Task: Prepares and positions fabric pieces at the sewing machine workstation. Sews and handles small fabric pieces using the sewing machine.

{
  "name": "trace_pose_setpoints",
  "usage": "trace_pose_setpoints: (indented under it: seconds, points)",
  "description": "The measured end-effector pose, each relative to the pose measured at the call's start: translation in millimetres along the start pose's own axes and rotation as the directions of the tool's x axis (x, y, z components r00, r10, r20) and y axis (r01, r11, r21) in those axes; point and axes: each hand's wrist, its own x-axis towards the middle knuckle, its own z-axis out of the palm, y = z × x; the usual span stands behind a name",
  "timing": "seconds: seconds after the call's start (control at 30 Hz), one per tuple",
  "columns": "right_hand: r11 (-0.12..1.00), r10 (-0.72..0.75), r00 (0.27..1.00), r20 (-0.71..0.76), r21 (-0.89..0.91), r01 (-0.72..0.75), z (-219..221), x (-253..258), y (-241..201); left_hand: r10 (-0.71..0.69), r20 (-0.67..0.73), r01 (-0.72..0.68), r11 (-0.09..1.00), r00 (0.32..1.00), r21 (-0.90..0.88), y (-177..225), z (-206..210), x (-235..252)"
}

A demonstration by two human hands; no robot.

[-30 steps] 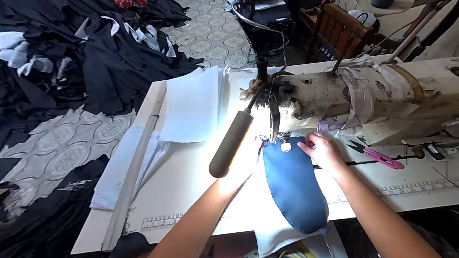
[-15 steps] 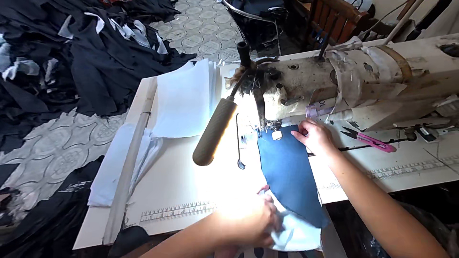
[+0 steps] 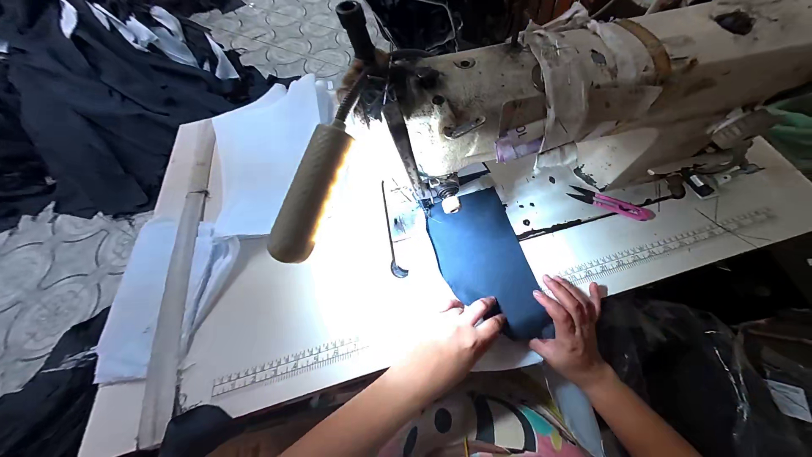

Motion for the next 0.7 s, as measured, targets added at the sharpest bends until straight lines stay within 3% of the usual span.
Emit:
trace_pose_setpoints:
  seconds: [0.2,0.7]
  points:
    - [0.998,-0.030,0.995,-0.094,0.047,0.035,10,-4,9,0.037,-0.038,-0.038,0.999,0.999,-0.002,-10,-6,-13]
    - [0.986,-0.125,0.990,-0.069,0.099,0.131,11,-8,18,0.013,-0.054,-0.013,1.000,0.998,-0.004,-6,3,-6]
